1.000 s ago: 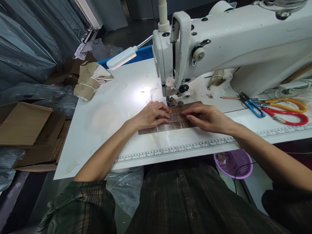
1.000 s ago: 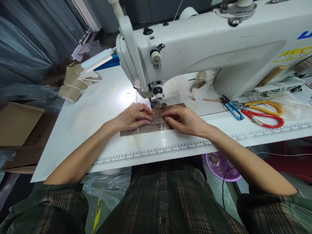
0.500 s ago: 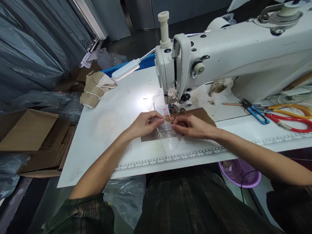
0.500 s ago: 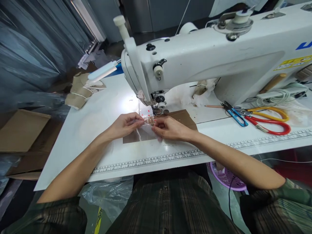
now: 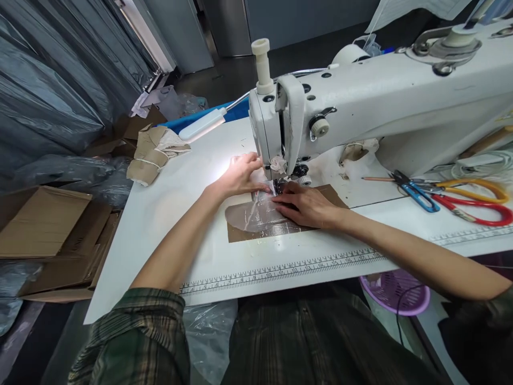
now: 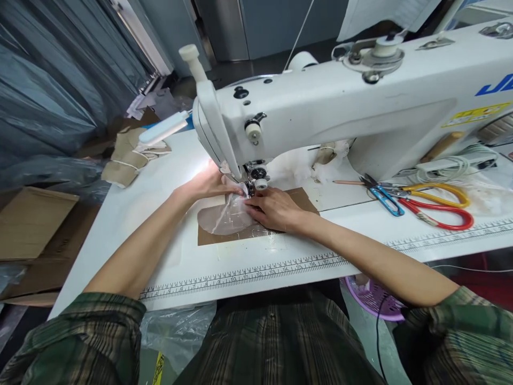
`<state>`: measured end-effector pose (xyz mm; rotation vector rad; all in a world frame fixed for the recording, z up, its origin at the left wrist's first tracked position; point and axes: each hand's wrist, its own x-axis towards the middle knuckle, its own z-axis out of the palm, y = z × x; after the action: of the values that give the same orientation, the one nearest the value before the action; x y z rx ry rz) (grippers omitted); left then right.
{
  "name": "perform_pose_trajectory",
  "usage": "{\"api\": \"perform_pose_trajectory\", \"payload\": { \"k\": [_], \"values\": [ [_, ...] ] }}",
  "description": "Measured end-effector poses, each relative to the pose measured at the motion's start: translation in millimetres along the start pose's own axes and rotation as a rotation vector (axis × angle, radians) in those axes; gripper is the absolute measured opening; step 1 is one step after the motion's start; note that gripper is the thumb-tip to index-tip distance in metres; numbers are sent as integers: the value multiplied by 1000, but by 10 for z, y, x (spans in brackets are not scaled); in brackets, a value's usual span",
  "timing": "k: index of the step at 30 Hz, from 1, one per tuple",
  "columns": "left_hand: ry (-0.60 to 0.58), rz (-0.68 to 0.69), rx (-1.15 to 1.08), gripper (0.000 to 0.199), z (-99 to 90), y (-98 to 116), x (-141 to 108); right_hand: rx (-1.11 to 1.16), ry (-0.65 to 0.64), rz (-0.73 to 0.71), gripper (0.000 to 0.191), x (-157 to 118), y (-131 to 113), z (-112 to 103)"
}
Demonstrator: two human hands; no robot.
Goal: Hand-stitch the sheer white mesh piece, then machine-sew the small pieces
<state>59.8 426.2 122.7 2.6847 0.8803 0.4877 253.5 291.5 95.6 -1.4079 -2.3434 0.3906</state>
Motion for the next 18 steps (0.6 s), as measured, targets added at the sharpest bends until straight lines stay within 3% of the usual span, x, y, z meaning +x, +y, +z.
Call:
{"api": "perform_pose_trajectory", "payload": {
  "k": [4, 8, 14, 18],
  "values": [
    [118, 242, 162, 27, -34, 89, -338, 82, -56, 31, 36, 11, 102, -20],
    [7, 494, 58, 16, 56, 351, -708, 105, -78, 64, 36, 25, 114, -38],
    [137, 526, 199, 10, 316, 445, -807, 95, -5, -2, 35, -2, 138, 26],
    [179, 508, 163, 6, 364, 424, -779, 144, -15, -30, 34, -6, 162, -44]
  ]
}}
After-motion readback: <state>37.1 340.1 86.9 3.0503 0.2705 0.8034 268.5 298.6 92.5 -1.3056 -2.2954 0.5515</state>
